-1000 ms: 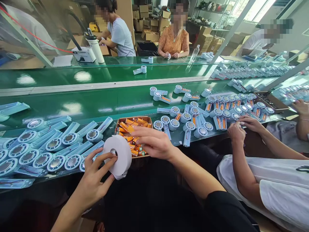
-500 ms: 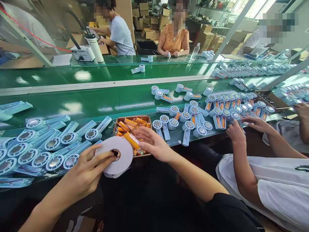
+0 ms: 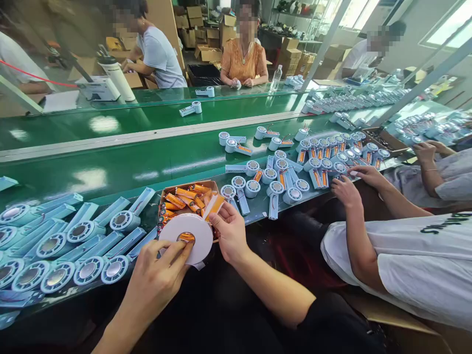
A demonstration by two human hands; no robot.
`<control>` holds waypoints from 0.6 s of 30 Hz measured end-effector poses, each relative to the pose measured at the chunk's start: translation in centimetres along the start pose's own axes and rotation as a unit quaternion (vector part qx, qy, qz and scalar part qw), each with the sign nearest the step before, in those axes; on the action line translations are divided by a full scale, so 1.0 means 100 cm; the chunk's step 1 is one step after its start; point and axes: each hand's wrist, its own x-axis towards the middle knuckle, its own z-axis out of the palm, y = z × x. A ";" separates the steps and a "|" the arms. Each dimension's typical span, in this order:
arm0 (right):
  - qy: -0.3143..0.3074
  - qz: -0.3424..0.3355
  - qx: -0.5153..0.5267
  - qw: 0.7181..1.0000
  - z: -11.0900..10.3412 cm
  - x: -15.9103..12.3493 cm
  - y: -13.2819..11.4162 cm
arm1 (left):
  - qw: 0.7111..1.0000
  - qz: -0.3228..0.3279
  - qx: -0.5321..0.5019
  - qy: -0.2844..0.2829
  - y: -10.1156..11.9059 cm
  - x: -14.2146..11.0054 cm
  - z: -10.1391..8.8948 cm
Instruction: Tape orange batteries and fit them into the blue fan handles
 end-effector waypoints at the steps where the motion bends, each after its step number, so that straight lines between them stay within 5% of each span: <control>1: -0.005 -0.021 -0.020 1.000 -0.006 0.014 -0.014 | 1.000 0.000 -0.010 0.009 0.003 -0.001 0.004; 5: 0.059 -0.267 -0.069 0.959 -0.041 0.087 -0.107 | 0.998 0.016 -0.050 0.019 -0.015 0.008 0.008; 8: 0.078 -0.337 -0.072 0.935 -0.063 0.103 -0.154 | 0.992 0.066 -0.089 -0.056 -0.056 0.029 0.005; 13: 0.036 -0.237 -0.080 0.967 -0.082 0.080 -0.129 | 0.935 0.091 -0.251 -0.231 -0.120 0.116 0.024; 15: 0.056 -0.228 -0.061 0.970 -0.089 0.083 -0.118 | 0.928 0.033 -0.260 -0.266 -0.129 0.176 0.052; 18: 0.084 -0.228 -0.018 0.970 -0.100 0.099 -0.116 | 0.954 -0.065 -0.172 -0.235 -0.125 0.279 0.111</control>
